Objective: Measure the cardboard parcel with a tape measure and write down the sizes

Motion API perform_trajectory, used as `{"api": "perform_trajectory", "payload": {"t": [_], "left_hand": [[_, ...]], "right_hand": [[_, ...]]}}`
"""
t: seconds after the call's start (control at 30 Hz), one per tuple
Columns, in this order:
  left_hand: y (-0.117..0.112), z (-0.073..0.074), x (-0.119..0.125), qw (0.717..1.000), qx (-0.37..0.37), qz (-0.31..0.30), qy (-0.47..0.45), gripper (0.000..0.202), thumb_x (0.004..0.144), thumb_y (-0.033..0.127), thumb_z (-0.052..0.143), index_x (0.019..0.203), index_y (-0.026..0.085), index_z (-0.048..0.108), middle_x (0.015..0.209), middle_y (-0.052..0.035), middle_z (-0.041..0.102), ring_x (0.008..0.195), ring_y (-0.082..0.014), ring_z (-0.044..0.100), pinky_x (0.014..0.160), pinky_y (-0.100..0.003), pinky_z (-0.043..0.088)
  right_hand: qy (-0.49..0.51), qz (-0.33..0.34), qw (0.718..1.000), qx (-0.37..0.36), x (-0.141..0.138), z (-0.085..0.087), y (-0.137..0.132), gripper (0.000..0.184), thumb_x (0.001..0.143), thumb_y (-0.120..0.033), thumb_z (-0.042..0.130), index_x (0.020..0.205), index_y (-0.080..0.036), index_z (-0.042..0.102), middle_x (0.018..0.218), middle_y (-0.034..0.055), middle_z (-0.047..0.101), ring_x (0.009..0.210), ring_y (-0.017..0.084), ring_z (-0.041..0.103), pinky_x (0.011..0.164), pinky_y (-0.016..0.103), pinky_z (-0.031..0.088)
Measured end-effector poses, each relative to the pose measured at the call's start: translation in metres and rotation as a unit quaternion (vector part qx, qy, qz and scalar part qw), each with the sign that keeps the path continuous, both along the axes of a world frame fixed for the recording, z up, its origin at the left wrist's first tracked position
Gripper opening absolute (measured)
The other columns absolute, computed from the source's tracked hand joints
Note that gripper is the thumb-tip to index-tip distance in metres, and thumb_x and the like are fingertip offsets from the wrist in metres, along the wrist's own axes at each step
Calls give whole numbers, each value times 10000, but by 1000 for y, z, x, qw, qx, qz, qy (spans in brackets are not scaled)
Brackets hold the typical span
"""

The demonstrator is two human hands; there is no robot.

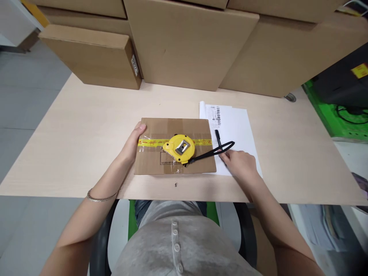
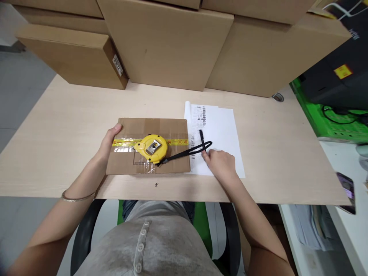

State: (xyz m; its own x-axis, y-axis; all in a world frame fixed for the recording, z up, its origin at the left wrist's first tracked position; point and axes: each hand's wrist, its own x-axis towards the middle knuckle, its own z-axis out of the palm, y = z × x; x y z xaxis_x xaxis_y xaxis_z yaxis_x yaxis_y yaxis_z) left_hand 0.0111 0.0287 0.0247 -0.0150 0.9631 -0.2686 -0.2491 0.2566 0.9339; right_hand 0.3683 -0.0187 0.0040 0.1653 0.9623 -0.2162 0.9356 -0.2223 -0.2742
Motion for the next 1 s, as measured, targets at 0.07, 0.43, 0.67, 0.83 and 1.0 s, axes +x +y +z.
{"api": "perform_trajectory", "payload": {"t": [0.07, 0.43, 0.67, 0.83, 1.0], "left_hand": [[1, -8, -5, 999, 44, 14, 2, 650, 828, 594, 726, 1382, 263, 648, 1460, -104, 691, 1469, -394, 547, 1163, -503, 506], [5, -29, -25, 963, 236, -94, 92, 556, 955, 728, 491, 1021, 292, 831, 1595, -39, 559, 1630, -358, 279, 1377, -515, 164], [8, -36, -29, 960, 240, -136, 49, 714, 970, 821, 336, 1058, 313, 830, 1588, -31, 549, 1595, -364, 343, 1359, -544, 212], [12, -44, -35, 957, 229, -176, 3, 672, 999, 774, 355, 1312, 313, 731, 1549, -53, 601, 1569, -335, 394, 1340, -519, 242], [12, -47, -41, 952, 237, -192, 16, 574, 991, 687, 493, 1384, 309, 671, 1585, -75, 544, 1562, -344, 385, 1335, -501, 259]], "right_hand": [[-27, -10, 1000, -6, 3, 11, -1, 513, 909, -586, 653, 534, -253, 547, 546, 97, 607, 575, 266, 596, 578, 359, 315], [17, 292, 892, 344, -93, 80, 8, 607, 1003, -721, 490, 1242, -213, 721, 1289, 192, 696, 1222, 424, 620, 982, 607, 493], [202, 367, 893, 166, -140, 80, 17, 555, 931, -641, 715, 1312, -265, 568, 1238, 130, 733, 1141, 356, 729, 882, 503, 619], [282, 423, 845, 167, -175, 90, 35, 308, 1008, -383, 695, 1275, -311, 561, 1227, 51, 734, 1097, 258, 746, 917, 418, 618], [252, 432, 845, 186, -187, 88, 42, 271, 1017, -349, 674, 1277, -324, 603, 1248, 45, 743, 1130, 269, 741, 968, 456, 616]]}}
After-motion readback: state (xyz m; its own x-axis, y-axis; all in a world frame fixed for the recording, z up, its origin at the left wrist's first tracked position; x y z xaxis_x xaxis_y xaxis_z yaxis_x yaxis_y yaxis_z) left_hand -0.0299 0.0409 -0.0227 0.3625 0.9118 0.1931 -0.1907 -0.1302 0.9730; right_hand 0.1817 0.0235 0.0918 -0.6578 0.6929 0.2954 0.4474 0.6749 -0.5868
